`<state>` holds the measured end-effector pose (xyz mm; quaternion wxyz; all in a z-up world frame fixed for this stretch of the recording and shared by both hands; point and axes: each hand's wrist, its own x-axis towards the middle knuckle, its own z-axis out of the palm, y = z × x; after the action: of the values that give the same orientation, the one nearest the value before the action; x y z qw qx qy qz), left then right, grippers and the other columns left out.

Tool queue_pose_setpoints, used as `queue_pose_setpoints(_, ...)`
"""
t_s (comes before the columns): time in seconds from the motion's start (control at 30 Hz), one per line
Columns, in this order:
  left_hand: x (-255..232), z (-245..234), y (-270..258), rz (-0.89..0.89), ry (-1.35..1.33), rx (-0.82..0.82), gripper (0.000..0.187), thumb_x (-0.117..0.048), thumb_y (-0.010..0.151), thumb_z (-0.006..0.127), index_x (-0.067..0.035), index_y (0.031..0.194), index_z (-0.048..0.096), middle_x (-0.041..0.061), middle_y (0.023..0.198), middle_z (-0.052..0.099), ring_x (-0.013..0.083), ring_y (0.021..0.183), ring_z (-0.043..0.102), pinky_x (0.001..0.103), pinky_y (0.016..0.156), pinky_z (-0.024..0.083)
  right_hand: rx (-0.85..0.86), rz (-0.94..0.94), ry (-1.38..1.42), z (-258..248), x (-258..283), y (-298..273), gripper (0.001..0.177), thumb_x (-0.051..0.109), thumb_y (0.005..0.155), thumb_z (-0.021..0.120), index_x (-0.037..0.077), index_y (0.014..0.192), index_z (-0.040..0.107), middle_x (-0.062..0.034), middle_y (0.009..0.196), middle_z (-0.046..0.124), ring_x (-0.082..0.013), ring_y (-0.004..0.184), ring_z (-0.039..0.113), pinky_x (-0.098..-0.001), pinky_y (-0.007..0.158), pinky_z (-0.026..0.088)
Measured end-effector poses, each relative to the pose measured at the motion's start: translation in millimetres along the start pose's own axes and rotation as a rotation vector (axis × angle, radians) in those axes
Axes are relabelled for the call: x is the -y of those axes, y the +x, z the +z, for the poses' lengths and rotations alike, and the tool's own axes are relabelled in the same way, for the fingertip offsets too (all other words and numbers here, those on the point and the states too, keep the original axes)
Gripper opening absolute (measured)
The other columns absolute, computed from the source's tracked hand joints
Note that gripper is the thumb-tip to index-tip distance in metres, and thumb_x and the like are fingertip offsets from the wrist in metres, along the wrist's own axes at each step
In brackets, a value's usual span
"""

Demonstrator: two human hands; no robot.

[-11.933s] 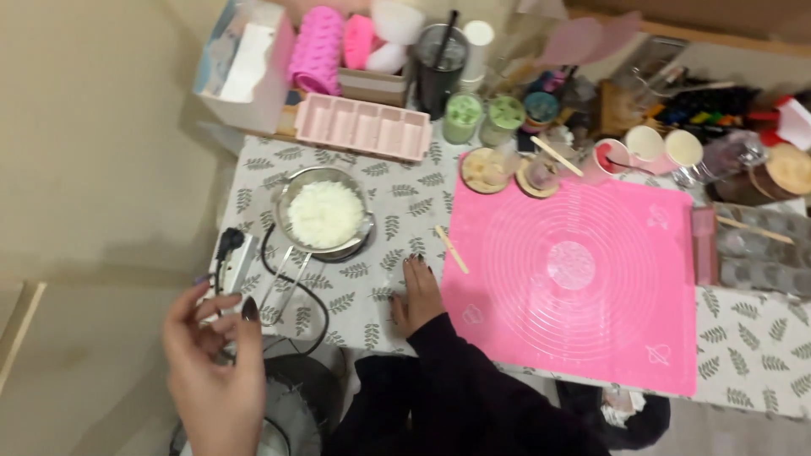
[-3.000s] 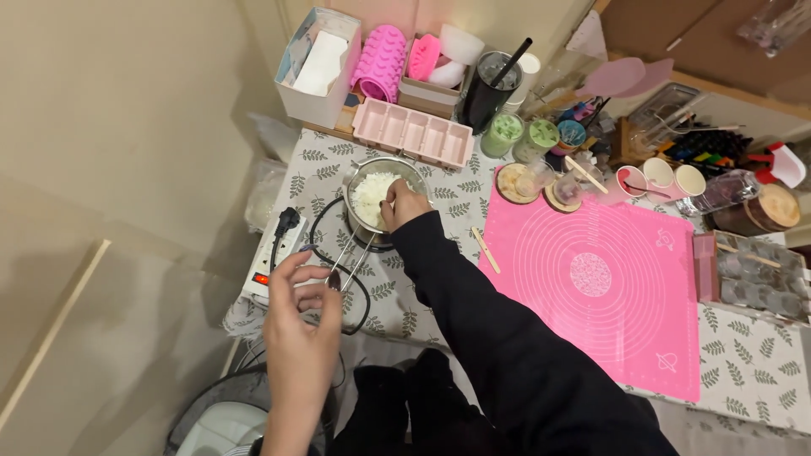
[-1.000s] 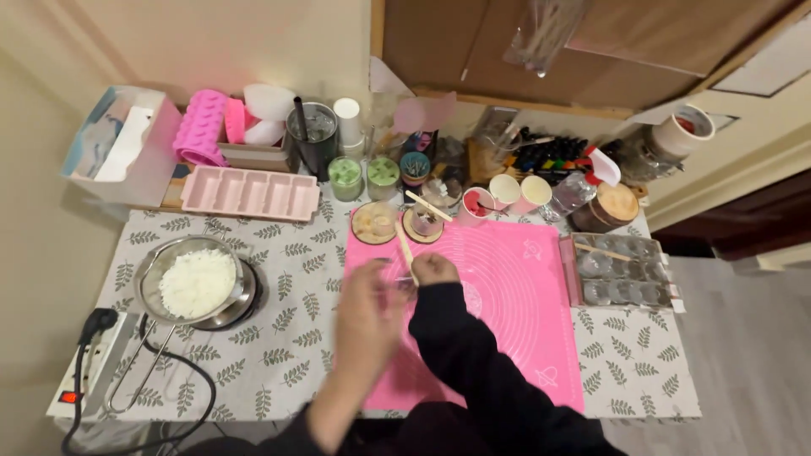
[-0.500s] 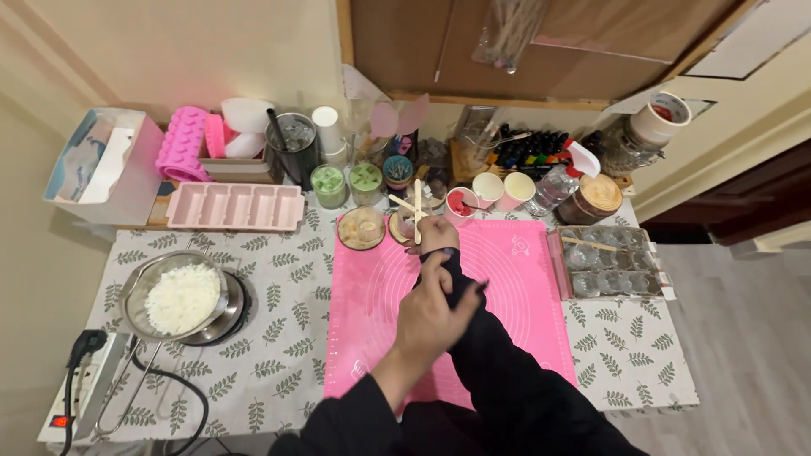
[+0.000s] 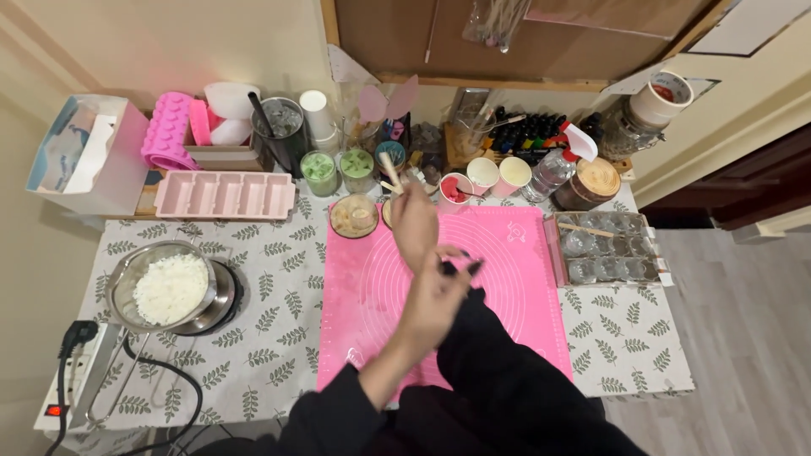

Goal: Melt wax in a pot and prepare candle-making supplies.

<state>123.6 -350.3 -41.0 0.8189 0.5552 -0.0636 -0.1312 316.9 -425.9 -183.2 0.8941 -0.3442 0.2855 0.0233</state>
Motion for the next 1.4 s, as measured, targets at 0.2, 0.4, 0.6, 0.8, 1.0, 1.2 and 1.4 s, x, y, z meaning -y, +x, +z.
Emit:
queue_pose_setpoints(0.2, 14, -31, -10, 0.241, 0.179, 0.022, 0.017, -0.015, 0.107, 0.059, -0.005, 0.119, 0.053, -0.007, 0.091, 0.053, -0.0002, 0.084, 0.048, 0.018, 0.073, 0.039, 0.085, 0.184, 0.378, 5, -9, 42, 0.012, 0.005, 0.096, 0.054, -0.005, 0.103, 0.055, -0.016, 0.089, 0.064, -0.0242, 0.074, 0.06, -0.0331, 0.067, 0.054)
queue_pose_setpoints(0.4, 10, -51, -27, -0.155, 0.151, -0.257, 0.033, -0.021, 0.102, 0.063, -0.006, 0.129, 0.05, 0.01, 0.073, 0.051, 0.0126, 0.06, 0.042, 0.027, 0.054, 0.031, 0.088, 0.307, 0.876, 7, 29, 31, 0.009, -0.001, 0.1, 0.05, -0.008, 0.106, 0.053, -0.0143, 0.098, 0.059, -0.0228, 0.084, 0.056, -0.0318, 0.076, 0.053)
queue_pose_setpoints(0.6, -39, -39, -27, 0.704, 0.733, -0.29, 0.057, -0.011, 0.092, 0.071, 0.001, 0.136, 0.037, 0.021, 0.115, 0.055, 0.0314, 0.099, 0.061, 0.039, 0.088, 0.051, 0.086, 0.132, 0.504, 10, 40, 19, 0.016, 0.006, 0.096, 0.051, -0.006, 0.106, 0.056, -0.0132, 0.095, 0.062, -0.0225, 0.08, 0.057, -0.0317, 0.072, 0.052)
queue_pose_setpoints(0.8, -66, -10, -16, 0.648, 0.881, -0.035, 0.054, -0.01, 0.092, 0.073, -0.003, 0.138, 0.045, 0.02, 0.1, 0.068, 0.0378, 0.088, 0.067, 0.043, 0.08, 0.053, -0.089, -0.172, -0.077, 42, 33, -10, 0.014, 0.012, 0.092, 0.054, -0.001, 0.096, 0.059, -0.013, 0.082, 0.067, -0.0225, 0.067, 0.055, -0.0365, 0.061, 0.048)
queue_pose_setpoints(1.0, -50, 0, -6, 0.293, 0.595, 0.038, 0.05, -0.005, 0.1, 0.058, -0.002, 0.142, 0.032, 0.026, 0.092, 0.063, 0.0446, 0.083, 0.068, 0.048, 0.071, 0.053, -0.071, -0.692, -0.759, 36, 27, -19, 0.013, 0.012, 0.089, 0.055, 0.004, 0.097, 0.062, -0.0138, 0.086, 0.069, -0.026, 0.073, 0.06, -0.0393, 0.064, 0.05)
queue_pose_setpoints(1.2, -107, 8, -4, 0.07, 0.489, 0.319, 0.052, -0.013, 0.103, 0.054, -0.007, 0.145, 0.024, 0.024, 0.098, 0.062, 0.0312, 0.085, 0.069, 0.041, 0.08, 0.054, 0.124, -1.327, -1.547, 10, 19, 10, 0.016, 0.008, 0.086, 0.059, 0.009, 0.102, 0.064, -0.0165, 0.095, 0.069, -0.0316, 0.086, 0.067, -0.0427, 0.074, 0.055)
queue_pose_setpoints(1.4, -100, -3, -9, 0.125, 0.171, 0.308, 0.048, -0.022, 0.11, 0.054, -0.009, 0.147, 0.026, 0.023, 0.114, 0.064, 0.0175, 0.105, 0.064, 0.032, 0.092, 0.051, 0.109, -1.193, -1.285, 20, 17, 31, 0.015, 0.009, 0.087, 0.057, 0.008, 0.1, 0.063, -0.0154, 0.093, 0.068, -0.0297, 0.083, 0.065, -0.0412, 0.072, 0.054)
